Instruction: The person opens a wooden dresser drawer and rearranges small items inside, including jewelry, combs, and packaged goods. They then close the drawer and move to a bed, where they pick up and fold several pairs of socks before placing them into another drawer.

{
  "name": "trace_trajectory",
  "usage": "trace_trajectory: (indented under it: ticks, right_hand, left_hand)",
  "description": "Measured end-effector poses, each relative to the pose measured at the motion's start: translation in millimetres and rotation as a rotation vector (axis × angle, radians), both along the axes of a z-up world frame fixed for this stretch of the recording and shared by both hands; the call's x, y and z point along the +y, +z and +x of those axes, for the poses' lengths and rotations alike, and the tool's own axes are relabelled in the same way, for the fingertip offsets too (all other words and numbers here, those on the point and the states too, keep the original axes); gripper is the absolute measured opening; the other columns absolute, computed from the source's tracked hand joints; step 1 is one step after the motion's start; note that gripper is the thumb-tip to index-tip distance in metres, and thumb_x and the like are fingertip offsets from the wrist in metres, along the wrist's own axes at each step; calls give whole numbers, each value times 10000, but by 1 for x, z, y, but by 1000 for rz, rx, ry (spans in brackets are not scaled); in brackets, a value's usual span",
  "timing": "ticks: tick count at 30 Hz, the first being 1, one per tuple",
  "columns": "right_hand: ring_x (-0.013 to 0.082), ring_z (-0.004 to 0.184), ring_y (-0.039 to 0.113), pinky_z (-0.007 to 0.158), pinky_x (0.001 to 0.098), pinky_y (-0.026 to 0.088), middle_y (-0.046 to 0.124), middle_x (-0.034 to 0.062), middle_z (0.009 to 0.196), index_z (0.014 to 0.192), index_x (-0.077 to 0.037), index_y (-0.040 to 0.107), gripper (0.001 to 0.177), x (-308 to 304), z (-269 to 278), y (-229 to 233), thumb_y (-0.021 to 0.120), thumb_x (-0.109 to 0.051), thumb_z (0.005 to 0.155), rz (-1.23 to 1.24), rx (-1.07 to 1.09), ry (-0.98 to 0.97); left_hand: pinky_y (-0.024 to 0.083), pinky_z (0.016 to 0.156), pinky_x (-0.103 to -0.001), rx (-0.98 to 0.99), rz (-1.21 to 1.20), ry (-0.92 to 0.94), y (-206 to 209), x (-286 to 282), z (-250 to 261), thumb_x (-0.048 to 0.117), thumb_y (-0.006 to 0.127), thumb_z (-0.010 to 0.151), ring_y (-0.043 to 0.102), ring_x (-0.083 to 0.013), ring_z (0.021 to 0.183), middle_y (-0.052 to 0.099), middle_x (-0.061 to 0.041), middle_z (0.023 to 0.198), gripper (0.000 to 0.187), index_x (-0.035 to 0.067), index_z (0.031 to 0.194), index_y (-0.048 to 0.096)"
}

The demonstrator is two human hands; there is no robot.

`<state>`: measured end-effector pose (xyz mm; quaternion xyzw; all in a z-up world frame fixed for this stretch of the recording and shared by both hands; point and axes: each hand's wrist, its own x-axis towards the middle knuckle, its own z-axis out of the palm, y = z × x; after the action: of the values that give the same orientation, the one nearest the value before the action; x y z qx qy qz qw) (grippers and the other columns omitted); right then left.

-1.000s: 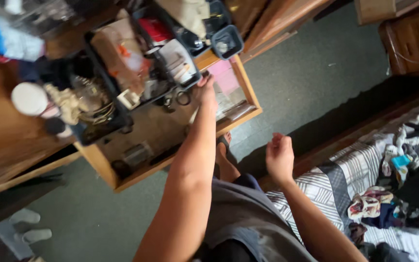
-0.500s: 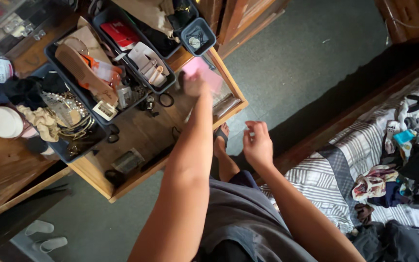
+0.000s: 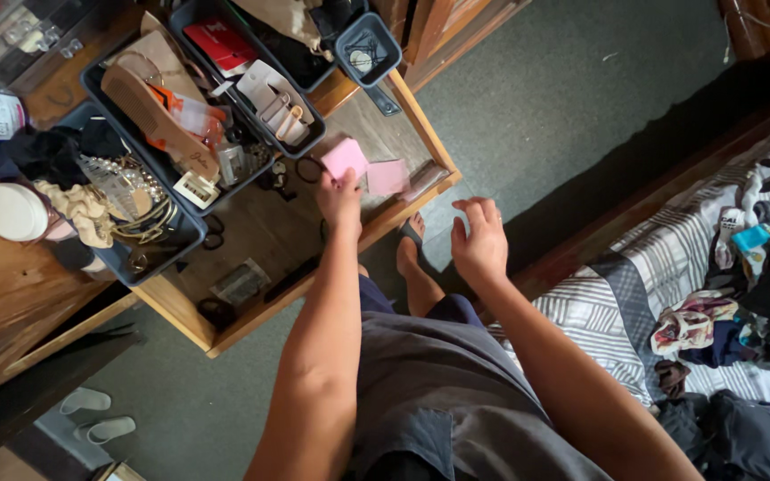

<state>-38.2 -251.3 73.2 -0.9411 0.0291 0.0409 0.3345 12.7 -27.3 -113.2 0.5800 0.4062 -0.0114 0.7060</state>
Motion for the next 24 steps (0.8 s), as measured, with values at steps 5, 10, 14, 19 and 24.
trace_trajectory:
  ticks: [5, 10, 14, 19, 24]
  right_hand:
    - [372, 1264, 521, 964, 478, 486, 576, 100, 1362, 1260, -109, 664, 482, -2, 35, -8, 664, 0, 790, -263, -188, 289]
    - [312, 1244, 504, 925, 425, 459, 571, 24, 1375, 1259, -251, 698, 528, 3, 78, -21, 650, -30, 782, -482, -136, 486]
    - [293, 1132, 495, 901, 420, 425, 563, 33, 1193, 1238, -213, 739, 404, 6, 100, -25, 707, -187, 837, -602, -23, 564]
    - [273, 1120, 511, 881, 395, 432, 567, -3, 1195, 1064, -287, 805, 211, 5, 106, -40, 755, -274, 859, -593, -73, 508]
    - [283, 1096, 548, 902, 422, 466, 590, 28, 1128, 1047, -311, 808, 219, 2, 103, -48, 780, -205, 857, -330, 11, 345]
  left_hand:
    - [558, 829, -415, -6, 419, -350, 13, -10, 0, 249, 722, 915, 737, -290, 940, 750, -147, 1012, 320, 44, 1137, 616]
    - [558, 838, -417, -72, 427, -451, 18, -28, 17, 230, 715, 921, 731, -331, 963, 738, -169, 1035, 301, 75, 1160, 617]
    - [540, 850, -461, -202, 681, -620, 25, -41, 20, 172, 767, 863, 695, -393, 1000, 749, -168, 1045, 281, 100, 1112, 660]
    - [528, 941, -468, -344, 687, -784, 40, -46, 27, 211, 775, 838, 653, -405, 1084, 721, -142, 1184, 398, 126, 1208, 658]
    - [451, 1029, -487, 43, 443, -1001, 89, -39, 50, 397, 650, 965, 568, -396, 1238, 648, -143, 1325, 462, 173, 1367, 608]
